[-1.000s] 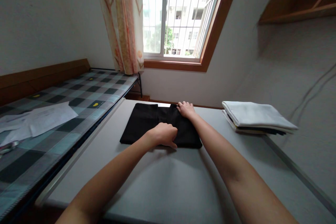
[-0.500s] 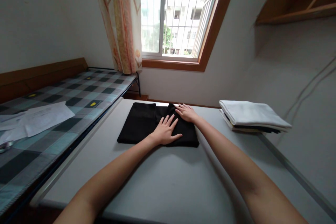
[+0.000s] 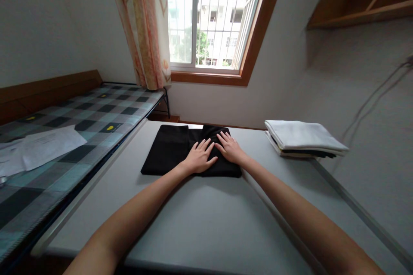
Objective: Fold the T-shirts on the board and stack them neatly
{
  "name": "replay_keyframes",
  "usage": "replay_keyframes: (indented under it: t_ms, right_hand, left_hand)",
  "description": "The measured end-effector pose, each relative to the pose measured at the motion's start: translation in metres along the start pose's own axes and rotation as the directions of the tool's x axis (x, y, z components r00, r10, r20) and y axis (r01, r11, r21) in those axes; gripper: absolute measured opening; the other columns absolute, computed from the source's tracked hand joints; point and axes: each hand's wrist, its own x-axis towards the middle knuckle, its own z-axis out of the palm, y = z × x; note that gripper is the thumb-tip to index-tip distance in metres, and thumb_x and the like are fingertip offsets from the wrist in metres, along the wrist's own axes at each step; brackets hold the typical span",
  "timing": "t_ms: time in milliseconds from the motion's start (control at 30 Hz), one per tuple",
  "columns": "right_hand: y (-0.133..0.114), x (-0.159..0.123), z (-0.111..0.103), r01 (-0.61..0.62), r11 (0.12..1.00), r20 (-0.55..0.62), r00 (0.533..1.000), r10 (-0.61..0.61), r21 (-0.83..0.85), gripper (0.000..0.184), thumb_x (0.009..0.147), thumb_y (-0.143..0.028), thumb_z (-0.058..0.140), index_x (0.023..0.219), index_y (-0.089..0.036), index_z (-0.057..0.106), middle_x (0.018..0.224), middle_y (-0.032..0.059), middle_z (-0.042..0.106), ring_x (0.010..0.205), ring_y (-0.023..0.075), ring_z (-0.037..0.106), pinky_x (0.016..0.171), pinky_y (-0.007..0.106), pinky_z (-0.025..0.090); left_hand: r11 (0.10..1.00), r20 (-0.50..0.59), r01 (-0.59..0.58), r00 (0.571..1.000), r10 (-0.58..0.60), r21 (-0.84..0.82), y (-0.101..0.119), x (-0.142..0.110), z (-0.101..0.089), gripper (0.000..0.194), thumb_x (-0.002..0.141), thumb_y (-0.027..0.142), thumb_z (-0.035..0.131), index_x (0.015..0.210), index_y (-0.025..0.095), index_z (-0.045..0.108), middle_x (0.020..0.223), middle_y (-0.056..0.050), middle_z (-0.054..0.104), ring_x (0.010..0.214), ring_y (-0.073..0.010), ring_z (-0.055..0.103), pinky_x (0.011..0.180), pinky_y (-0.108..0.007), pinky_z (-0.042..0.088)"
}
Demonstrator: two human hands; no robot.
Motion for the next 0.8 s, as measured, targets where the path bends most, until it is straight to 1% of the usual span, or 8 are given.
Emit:
replay_keyframes:
  t_ms: [100,200,333,433,533,667,733,800]
  right_hand:
    - [0.004,-0.030,0.007,0.032,0.999,-0.007,0.999,-0.032,0.010,0.073,0.096,-0.059,0.029,0.152,-0.013,0.031,0.159,0.0147,0.020,0.147,0.0325,0.014,0.116,0.053,0.022]
    - [0.007,-0.054,0.013,0.059,0.998,-0.041,0.997,-0.058,0.037,0.074,0.095,-0.061,0.029,0.153,-0.015,0.030,0.161,0.0131,0.017,0.147,0.0312,0.014,0.116,0.053,0.023]
    - [0.008,-0.064,0.014,0.044,0.996,-0.042,0.998,-0.041,0.077,0.070,0.096,-0.058,0.030,0.152,-0.016,0.033,0.160,0.0128,0.018,0.147,0.0310,0.016,0.116,0.051,0.024]
    - [0.006,-0.054,0.007,0.005,0.996,-0.033,0.999,-0.002,0.092,0.063,0.097,-0.053,0.030,0.147,-0.016,0.043,0.157,0.0130,0.028,0.145,0.0311,0.024,0.116,0.051,0.024]
    - [0.000,-0.030,-0.005,-0.037,0.994,-0.065,0.997,0.044,0.106,0.056,0.099,-0.049,0.028,0.142,-0.019,0.049,0.154,0.0109,0.037,0.144,0.0299,0.027,0.115,0.052,0.023]
    - [-0.010,0.011,-0.012,-0.026,0.997,-0.042,0.999,0.030,0.079,0.054,0.100,-0.047,0.027,0.147,-0.026,0.042,0.158,0.0064,0.029,0.146,0.0314,0.021,0.115,0.055,0.021]
    - [-0.014,0.027,-0.009,-0.019,0.999,0.002,1.000,0.019,0.033,0.054,0.100,-0.048,0.027,0.149,-0.028,0.038,0.159,0.0054,0.026,0.146,0.0320,0.018,0.114,0.057,0.019]
    - [-0.016,0.037,-0.003,-0.030,1.000,0.040,0.999,0.031,-0.008,0.055,0.100,-0.049,0.026,0.150,-0.029,0.036,0.159,0.0056,0.028,0.146,0.0312,0.020,0.114,0.058,0.018]
  left_hand:
    - [1.000,0.028,0.002,1.000,-0.002,0.019,-0.002,0.002,0.000,0.068,0.096,0.056,0.028,0.151,0.016,0.030,0.160,-0.013,0.022,0.146,-0.0268,0.022,0.117,-0.046,0.022]
    - [1.000,0.046,-0.001,0.999,0.000,0.016,-0.003,0.004,0.000,0.070,0.095,0.059,0.030,0.151,0.017,0.030,0.160,-0.013,0.020,0.146,-0.0269,0.022,0.117,-0.047,0.022]
    - [1.000,0.025,0.006,1.000,-0.006,-0.003,-0.003,0.002,0.001,0.070,0.095,0.058,0.034,0.151,0.017,0.031,0.160,-0.013,0.021,0.147,-0.0267,0.021,0.118,-0.048,0.021]
    - [1.000,-0.010,0.017,1.000,-0.017,-0.020,-0.002,0.001,0.002,0.067,0.095,0.056,0.036,0.151,0.018,0.031,0.160,-0.012,0.022,0.147,-0.0262,0.021,0.118,-0.047,0.020]
    - [0.999,-0.014,0.017,1.000,-0.018,-0.036,-0.002,0.001,0.004,0.067,0.095,0.055,0.037,0.151,0.019,0.031,0.160,-0.011,0.022,0.147,-0.0272,0.021,0.118,-0.049,0.019]
    - [0.999,-0.012,0.014,1.000,-0.015,-0.049,-0.002,0.002,0.004,0.069,0.094,0.054,0.038,0.152,0.019,0.028,0.160,-0.011,0.021,0.147,-0.0283,0.019,0.118,-0.050,0.019]
    - [0.998,-0.008,0.018,1.000,-0.018,-0.053,-0.002,0.002,0.004,0.069,0.094,0.054,0.038,0.152,0.018,0.028,0.160,-0.013,0.022,0.147,-0.0285,0.019,0.118,-0.050,0.018]
    - [0.998,-0.006,0.023,1.000,-0.023,-0.054,-0.002,0.002,0.003,0.069,0.094,0.053,0.039,0.151,0.016,0.030,0.159,-0.015,0.024,0.147,-0.0284,0.019,0.118,-0.050,0.018]
